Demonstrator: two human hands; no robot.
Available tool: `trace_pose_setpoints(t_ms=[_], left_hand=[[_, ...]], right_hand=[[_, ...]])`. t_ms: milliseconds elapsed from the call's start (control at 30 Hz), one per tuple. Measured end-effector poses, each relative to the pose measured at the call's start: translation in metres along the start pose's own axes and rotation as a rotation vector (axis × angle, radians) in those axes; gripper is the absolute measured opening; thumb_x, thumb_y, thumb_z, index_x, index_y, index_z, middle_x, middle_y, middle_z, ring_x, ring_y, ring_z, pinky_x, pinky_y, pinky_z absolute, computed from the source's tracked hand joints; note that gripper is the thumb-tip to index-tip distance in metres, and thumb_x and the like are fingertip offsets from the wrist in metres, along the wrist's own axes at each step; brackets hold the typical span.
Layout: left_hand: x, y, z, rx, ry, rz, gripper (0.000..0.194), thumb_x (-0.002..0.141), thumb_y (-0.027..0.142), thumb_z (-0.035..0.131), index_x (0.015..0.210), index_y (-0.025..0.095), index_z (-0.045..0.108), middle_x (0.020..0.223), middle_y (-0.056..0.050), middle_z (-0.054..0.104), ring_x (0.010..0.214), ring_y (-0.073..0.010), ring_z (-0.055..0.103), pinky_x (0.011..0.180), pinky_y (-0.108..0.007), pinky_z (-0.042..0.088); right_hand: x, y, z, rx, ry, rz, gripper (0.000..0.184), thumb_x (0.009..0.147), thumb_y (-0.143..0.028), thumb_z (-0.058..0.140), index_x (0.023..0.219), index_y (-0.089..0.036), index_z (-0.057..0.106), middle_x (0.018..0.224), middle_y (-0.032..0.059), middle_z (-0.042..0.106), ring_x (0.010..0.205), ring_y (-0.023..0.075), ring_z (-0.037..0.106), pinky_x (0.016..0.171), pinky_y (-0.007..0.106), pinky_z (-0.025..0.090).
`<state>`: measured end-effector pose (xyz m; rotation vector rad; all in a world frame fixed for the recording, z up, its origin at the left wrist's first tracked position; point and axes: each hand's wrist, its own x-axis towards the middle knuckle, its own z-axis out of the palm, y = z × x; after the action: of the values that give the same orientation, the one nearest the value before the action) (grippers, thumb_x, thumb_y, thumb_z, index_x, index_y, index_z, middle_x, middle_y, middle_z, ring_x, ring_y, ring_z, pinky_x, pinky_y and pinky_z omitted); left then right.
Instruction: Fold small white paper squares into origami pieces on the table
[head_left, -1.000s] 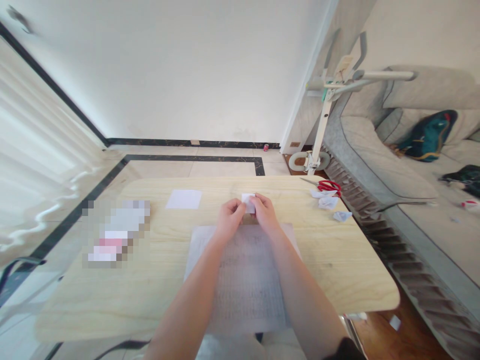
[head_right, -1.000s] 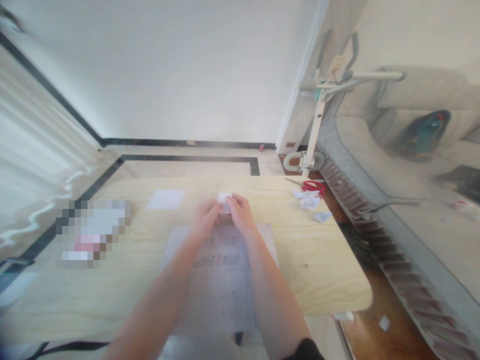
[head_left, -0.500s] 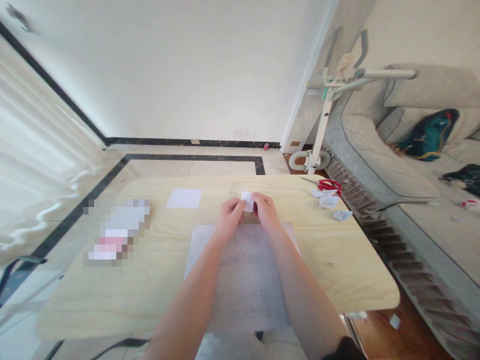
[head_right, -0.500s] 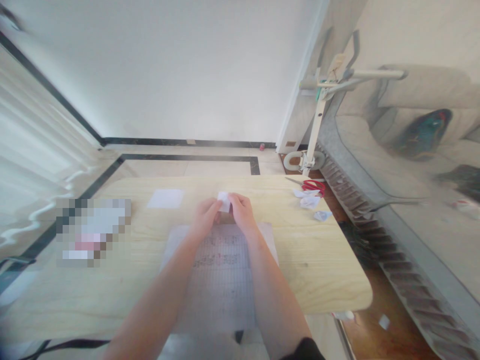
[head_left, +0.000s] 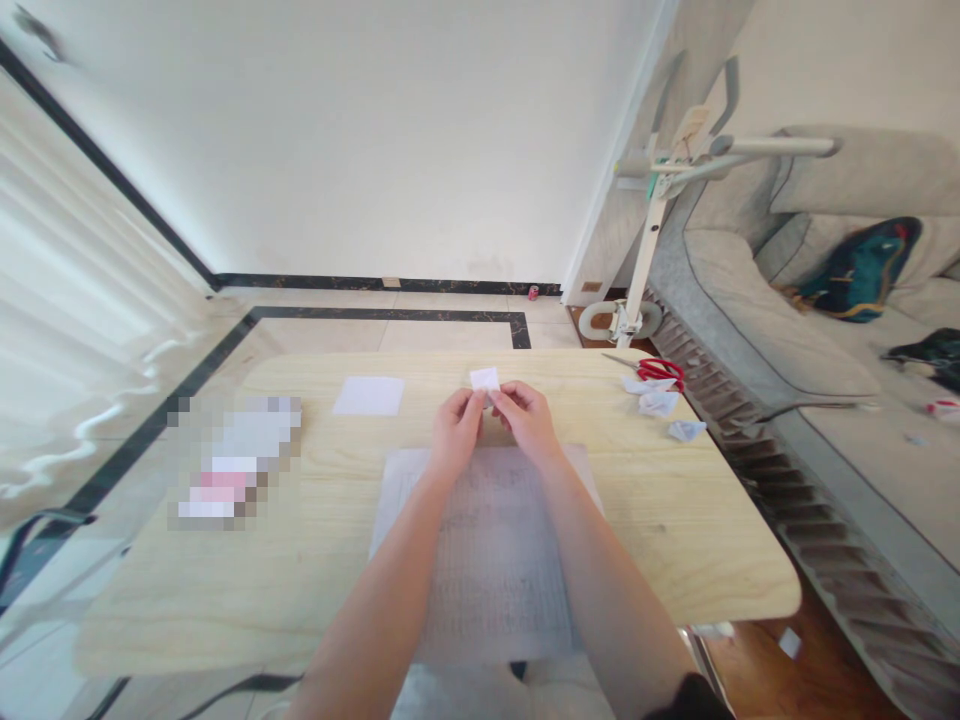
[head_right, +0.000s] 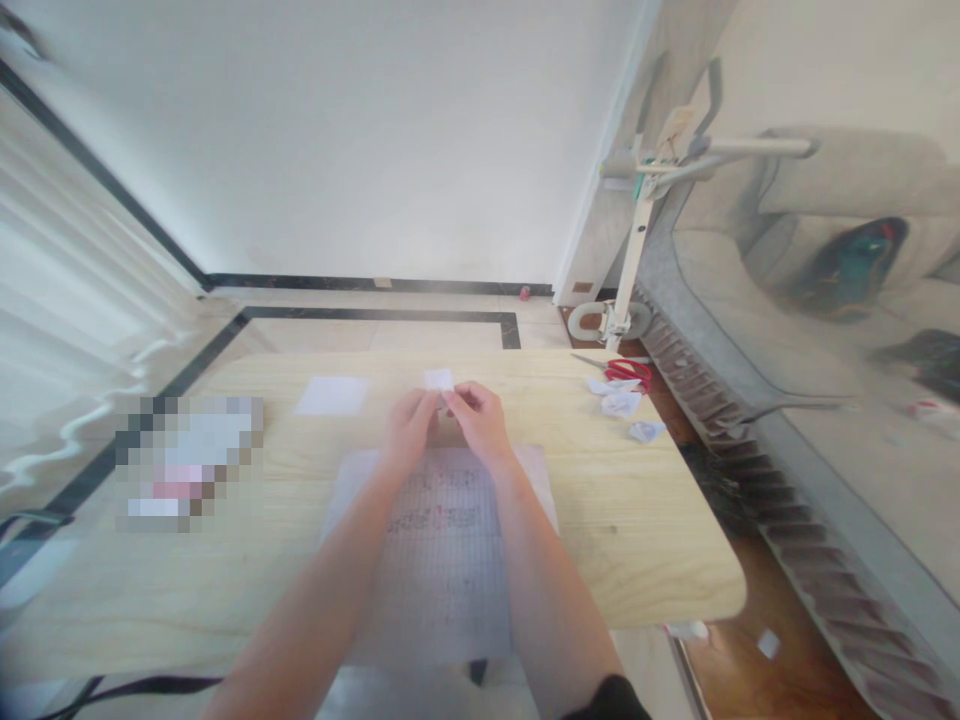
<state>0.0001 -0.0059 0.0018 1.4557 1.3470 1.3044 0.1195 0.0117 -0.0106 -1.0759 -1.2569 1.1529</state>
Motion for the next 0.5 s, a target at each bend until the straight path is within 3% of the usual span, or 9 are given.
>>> trace_pose_setpoints(t_ms=[200, 367, 500], left_hand=[[-0.0004, 0.0007, -0.0002, -0.007, -0.018, 0.0, 0.034, 0.084, 0.038, 0.045, 0.058, 0.017, 0.05, 0.05, 0.003, 0.046, 0.05, -0.01, 0.044, 0.049, -0.022, 0.033], [0.0019, -0.0005, 0.0024, -0.096, 0.05, -0.066, 0.02, 0.078, 0.035, 0.054, 0.075, 0.016, 0.057, 0.064, 0.001, 0.056, 0.051, -0.0092, 0.05, 0.05, -0.021, 0.039], [0.0032, 0.0024, 0.0023, -0.122, 0.032, -0.105, 0.018, 0.077, 0.033, 0.055, 0.075, 0.015, 0.057, 0.064, -0.001, 0.057, 0.051, -0.0096, 0.051, 0.049, -0.021, 0.041]], right_hand=[[-0.0004, -0.0009, -0.0004, -0.025, -0.011, 0.009, 0.024, 0.073, -0.041, 0.058, 0.065, -0.019, 0.056, 0.055, -0.0024, 0.054, 0.046, 0.0095, 0.044, 0.044, 0.022, 0.033], [-0.0008, 0.001, -0.0004, -0.036, -0.002, -0.006, 0.024, 0.075, -0.039, 0.057, 0.062, -0.019, 0.052, 0.052, -0.0035, 0.05, 0.045, 0.0093, 0.042, 0.045, 0.022, 0.031], [0.0002, 0.002, 0.0002, -0.053, 0.009, -0.018, 0.022, 0.075, -0.039, 0.056, 0.066, -0.02, 0.054, 0.056, -0.0027, 0.052, 0.049, 0.0101, 0.044, 0.045, 0.022, 0.032]])
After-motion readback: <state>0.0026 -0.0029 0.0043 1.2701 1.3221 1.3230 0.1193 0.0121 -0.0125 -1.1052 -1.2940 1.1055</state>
